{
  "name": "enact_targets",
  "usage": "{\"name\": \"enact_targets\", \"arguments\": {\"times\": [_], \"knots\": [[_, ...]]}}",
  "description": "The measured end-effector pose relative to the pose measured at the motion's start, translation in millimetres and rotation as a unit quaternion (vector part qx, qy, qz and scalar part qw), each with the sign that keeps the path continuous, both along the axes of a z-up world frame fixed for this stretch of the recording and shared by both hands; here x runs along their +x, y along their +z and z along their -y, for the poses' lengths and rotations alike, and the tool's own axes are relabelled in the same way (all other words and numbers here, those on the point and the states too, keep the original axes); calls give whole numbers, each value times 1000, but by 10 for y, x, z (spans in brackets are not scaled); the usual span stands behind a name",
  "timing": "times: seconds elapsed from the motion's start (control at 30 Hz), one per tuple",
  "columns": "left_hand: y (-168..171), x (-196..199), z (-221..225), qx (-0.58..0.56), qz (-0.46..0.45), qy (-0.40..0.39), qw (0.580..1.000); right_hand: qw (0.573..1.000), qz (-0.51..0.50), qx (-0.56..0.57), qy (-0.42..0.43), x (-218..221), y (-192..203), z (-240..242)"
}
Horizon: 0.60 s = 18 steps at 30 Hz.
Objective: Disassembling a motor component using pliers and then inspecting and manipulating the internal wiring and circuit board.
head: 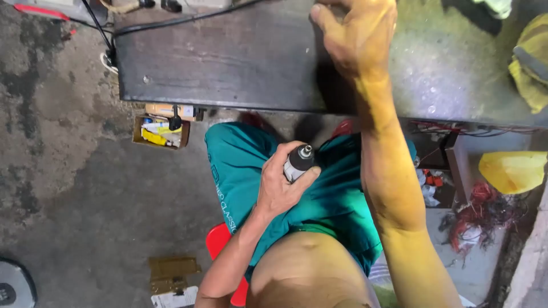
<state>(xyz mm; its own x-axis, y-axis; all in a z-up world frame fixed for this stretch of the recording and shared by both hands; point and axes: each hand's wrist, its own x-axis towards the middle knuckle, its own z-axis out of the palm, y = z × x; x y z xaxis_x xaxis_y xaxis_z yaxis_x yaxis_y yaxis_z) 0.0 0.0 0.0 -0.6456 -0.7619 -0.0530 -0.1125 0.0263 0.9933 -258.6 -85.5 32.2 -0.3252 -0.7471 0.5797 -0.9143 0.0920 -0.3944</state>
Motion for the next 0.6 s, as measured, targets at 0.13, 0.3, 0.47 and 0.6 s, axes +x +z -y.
{"name": "enact_targets", "arguments": {"times": [0.13,0.3,0.47,0.6], "knots": [[-67,2,6,-77,-13,-23,997,996,39,74,0,42,55,-243],[-99,-16,-22,-126,-40,-50,990,963,190,39,188,209,358,-755],[-180,-76,-39,-146,-87,-57,984,924,318,84,195,544,408,-1553],[-232,-150,-134,-140,-116,-66,981,886,419,76,186,730,212,-2007]]}}
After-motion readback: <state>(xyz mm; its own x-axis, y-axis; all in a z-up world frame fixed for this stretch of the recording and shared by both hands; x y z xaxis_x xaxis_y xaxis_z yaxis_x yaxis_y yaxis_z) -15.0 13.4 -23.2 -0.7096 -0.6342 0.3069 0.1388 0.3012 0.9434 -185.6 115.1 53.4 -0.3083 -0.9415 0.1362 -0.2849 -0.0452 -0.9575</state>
